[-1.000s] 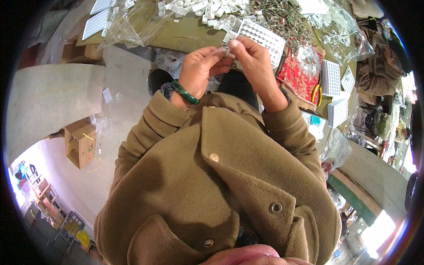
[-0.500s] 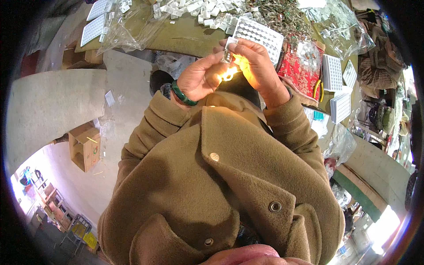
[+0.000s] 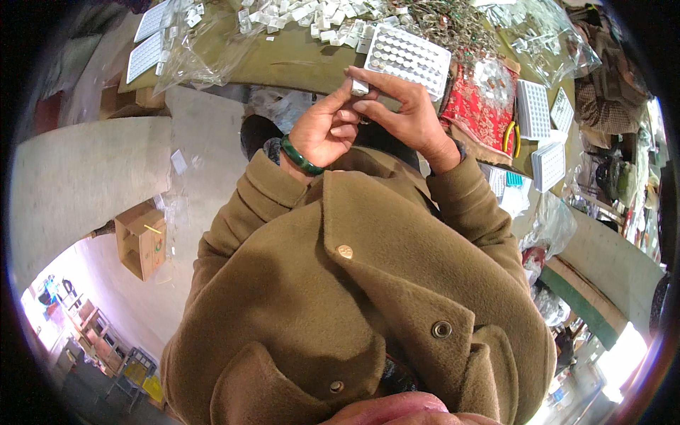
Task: The person assembles small white electronic components by hand, inserting tiny parts into white plastic trays and occasionally inspecting them under a bright light. The person also handles clear plastic bags and places items into them.
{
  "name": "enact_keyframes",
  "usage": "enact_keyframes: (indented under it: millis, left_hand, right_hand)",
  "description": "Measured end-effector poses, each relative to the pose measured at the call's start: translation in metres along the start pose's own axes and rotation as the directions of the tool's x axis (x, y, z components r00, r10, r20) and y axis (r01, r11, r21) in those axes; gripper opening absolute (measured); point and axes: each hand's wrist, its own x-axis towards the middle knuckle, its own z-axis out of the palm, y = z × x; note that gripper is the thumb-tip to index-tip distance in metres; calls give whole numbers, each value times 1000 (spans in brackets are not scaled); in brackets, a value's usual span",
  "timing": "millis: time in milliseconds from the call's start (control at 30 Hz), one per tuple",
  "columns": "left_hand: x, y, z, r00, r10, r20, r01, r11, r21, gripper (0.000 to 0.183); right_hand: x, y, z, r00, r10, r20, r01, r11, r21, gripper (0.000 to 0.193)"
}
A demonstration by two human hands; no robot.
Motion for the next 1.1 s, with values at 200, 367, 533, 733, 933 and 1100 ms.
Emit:
enact_keyframes:
  millis: [200,367,533,733,933,1100]
  left_hand:
    - [2,-6,1,995,0,-99,18,984,178,26]
    - [5,-3,-4,997,-23,72,13,991,135,26]
    - [8,-4,-8,999,9,37,-14,990,137,25]
    - [6,-4,-9,993,102,-54,-77,933,353,20]
    - [9,-8,9,972,202,123,-233,726,646,27]
    - [18,-18,18,995,30,99,-74,872,484,25]
  right_hand:
    - [-8,7,2,945,-307,-114,232,873,-428,38]
    - [-11,17,6,920,-344,-188,248,882,-402,29]
    - [-13,20,11,908,-363,-211,260,880,-398,29]
    - [-18,16,6,956,-251,-152,203,939,-279,39]
    - [-67,6,-13,942,-207,-266,127,949,-289,34]
    - [-111,9,-52,898,-9,-440,-187,897,-401,14]
